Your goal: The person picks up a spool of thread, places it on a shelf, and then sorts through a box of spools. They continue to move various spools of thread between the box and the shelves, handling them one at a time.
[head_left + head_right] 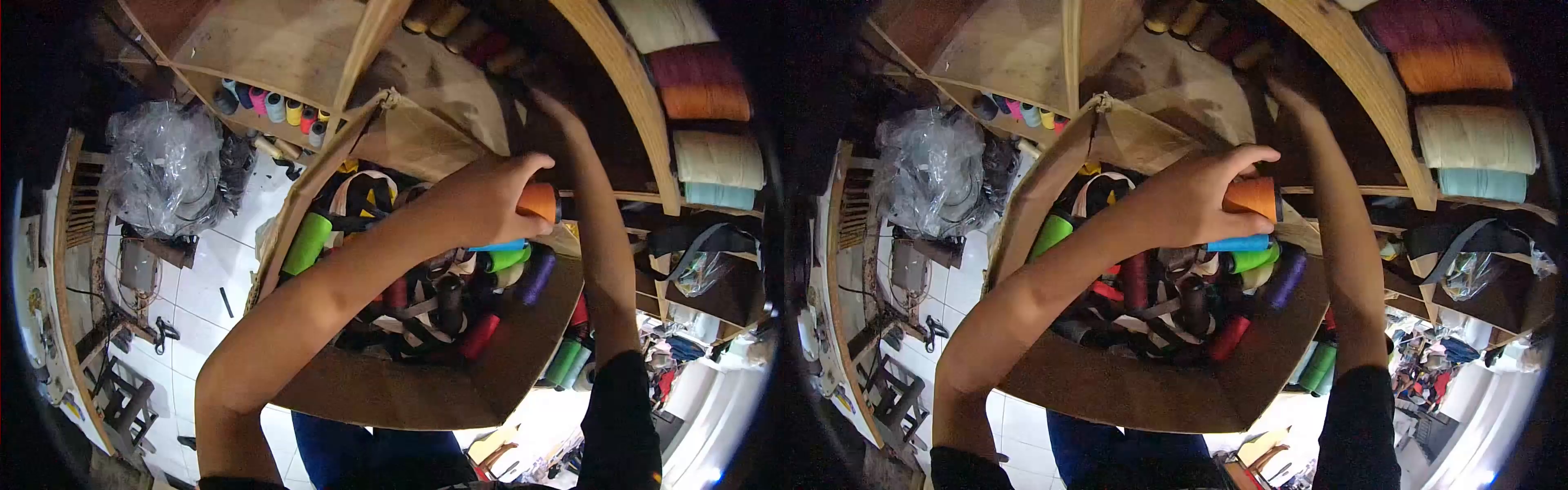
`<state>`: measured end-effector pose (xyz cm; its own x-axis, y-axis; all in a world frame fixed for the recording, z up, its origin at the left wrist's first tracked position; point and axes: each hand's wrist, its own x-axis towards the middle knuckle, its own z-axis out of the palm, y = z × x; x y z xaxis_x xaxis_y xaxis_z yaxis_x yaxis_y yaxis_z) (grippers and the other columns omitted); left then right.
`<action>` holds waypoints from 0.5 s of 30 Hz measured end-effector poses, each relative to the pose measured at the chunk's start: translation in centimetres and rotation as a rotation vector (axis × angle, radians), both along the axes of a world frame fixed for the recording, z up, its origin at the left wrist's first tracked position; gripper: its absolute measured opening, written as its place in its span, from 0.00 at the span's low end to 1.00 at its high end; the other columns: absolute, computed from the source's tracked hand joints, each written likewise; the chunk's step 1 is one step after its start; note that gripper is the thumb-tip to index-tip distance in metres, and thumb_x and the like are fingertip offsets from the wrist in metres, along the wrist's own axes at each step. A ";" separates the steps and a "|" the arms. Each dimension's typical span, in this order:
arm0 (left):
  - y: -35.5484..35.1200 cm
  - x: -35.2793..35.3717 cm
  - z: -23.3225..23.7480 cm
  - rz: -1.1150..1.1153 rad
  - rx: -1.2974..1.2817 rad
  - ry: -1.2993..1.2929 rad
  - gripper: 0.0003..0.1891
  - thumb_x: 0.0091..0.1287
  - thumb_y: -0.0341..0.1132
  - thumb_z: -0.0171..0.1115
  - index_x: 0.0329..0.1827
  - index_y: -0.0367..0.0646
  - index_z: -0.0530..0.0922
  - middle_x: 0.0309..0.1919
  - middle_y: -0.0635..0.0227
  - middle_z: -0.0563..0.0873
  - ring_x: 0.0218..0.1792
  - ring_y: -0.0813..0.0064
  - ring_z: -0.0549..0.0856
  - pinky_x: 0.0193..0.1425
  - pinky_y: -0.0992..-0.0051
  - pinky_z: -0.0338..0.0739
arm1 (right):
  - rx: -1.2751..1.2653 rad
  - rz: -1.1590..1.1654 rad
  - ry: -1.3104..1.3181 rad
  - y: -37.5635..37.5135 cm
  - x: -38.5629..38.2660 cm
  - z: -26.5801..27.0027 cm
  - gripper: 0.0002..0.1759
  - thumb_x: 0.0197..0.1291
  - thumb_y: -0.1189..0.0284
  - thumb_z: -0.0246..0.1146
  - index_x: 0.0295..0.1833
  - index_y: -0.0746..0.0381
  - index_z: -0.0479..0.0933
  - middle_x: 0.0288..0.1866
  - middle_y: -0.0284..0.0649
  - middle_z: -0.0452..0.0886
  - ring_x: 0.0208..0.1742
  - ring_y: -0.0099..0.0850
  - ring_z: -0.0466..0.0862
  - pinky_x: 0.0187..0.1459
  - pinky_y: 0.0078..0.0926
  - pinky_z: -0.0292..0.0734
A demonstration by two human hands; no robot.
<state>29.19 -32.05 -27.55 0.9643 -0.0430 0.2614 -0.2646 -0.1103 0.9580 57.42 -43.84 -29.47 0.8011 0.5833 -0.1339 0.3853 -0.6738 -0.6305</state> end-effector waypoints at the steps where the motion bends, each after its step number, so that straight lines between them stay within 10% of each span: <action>1: 0.0 0.0 0.0 0.014 0.020 -0.022 0.36 0.55 0.46 0.68 0.64 0.40 0.65 0.47 0.44 0.80 0.51 0.52 0.81 0.56 0.64 0.73 | -0.065 0.014 -0.127 0.9 0.1 -0.3 0.25 0.69 0.62 0.45 0.67 0.63 0.62 0.70 0.43 0.62 0.70 0.32 0.62 0.69 0.26 0.54; 15: 1.2 0.0 -0.6 0.117 0.135 -0.090 0.35 0.57 0.47 0.67 0.64 0.40 0.64 0.49 0.43 0.79 0.52 0.52 0.80 0.56 0.64 0.74 | -0.359 0.051 -0.521 5.0 -0.4 0.3 0.25 0.69 0.61 0.47 0.66 0.63 0.64 0.68 0.43 0.66 0.68 0.32 0.65 0.68 0.26 0.56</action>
<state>29.16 -30.82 -28.12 0.9377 0.0272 0.3465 -0.3267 -0.2714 0.9053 57.03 -38.86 -29.15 0.7863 0.6137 0.0715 0.6178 -0.7812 -0.0897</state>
